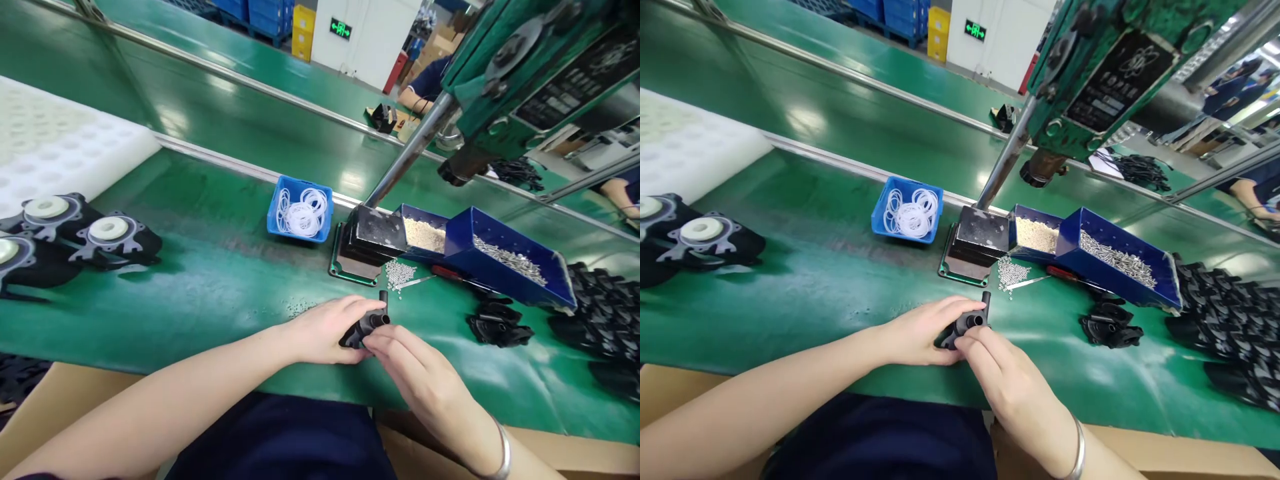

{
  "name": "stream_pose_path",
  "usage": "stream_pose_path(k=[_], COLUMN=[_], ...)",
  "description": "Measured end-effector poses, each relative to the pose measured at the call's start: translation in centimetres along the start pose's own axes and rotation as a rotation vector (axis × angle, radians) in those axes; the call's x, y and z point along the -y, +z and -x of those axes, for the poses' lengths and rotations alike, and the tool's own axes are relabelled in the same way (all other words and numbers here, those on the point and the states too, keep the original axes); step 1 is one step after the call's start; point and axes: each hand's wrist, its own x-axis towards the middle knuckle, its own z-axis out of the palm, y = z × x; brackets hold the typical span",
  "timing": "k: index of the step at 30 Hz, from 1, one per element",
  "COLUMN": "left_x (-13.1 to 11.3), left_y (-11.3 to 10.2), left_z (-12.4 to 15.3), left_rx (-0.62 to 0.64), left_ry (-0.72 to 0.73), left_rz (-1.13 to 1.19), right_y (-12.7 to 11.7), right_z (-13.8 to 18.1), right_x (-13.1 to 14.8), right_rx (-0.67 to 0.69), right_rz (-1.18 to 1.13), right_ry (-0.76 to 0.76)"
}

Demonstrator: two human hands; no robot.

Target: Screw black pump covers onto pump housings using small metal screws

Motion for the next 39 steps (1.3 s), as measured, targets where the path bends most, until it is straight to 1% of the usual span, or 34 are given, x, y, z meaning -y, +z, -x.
stream_pose_path(k=[3,5,7,11,13,19,22,23,25,27,29,32,35,39], left_x=[0.2,0.3,0.3,0.3,0.3,0.2,-0.2,-0.3,-0.5,-0.6,-0.7,-0.7,-0.7,-0.7], left_y=[0.2,0.3,0.4,0.4,0.4,0.3,0.2,0.2,0.2,0.2,0.3,0.3,0.2,0.2], left_z=[0.0,0.1,0.1,0.1,0.1,0.1,0.1,0.1,0.1,0.2,0.2,0.2,0.1,0.1], left_rx=[-0.02,-0.026,-0.029,-0.02,-0.022,-0.051,-0.054,-0.057,-0.061,-0.058,-0.056,-0.055,-0.06,-0.05], left_ry=[0.013,0.023,0.027,0.019,0.016,0.031,-0.007,-0.024,-0.048,-0.053,-0.051,-0.05,-0.05,-0.049], left_rz=[0.005,0.006,0.009,0.001,-0.004,0.006,-0.006,-0.013,-0.025,-0.029,-0.028,-0.025,-0.024,-0.03], right_y=[-0.1,-0.2,-0.3,-0.4,-0.6,-2.3,-3.4,-3.6,-3.8,-3.4,-2.6,-1.2,-0.2,0.3], right_z=[-0.1,-0.3,-0.6,-1.2,-1.3,-1.3,-1.3,-1.3,-1.0,-0.6,-0.1,0.6,0.7,0.0], right_x=[0.2,0.3,0.4,0.3,0.3,0.0,-0.5,-0.6,-0.7,-0.6,-0.4,-0.1,0.0,0.1], right_rx=[0.034,0.053,0.033,-0.094,-0.162,-0.326,-0.412,-0.413,-0.352,-0.264,-0.224,-0.25,-0.279,-0.311], right_rz=[0.025,-0.003,-0.047,-0.095,-0.128,-0.169,-0.19,-0.189,-0.175,-0.157,-0.16,-0.206,-0.275,-0.305], right_ry=[0.013,0.031,0.043,0.018,0.034,0.162,0.246,0.263,0.262,0.234,0.23,0.302,0.366,0.347])
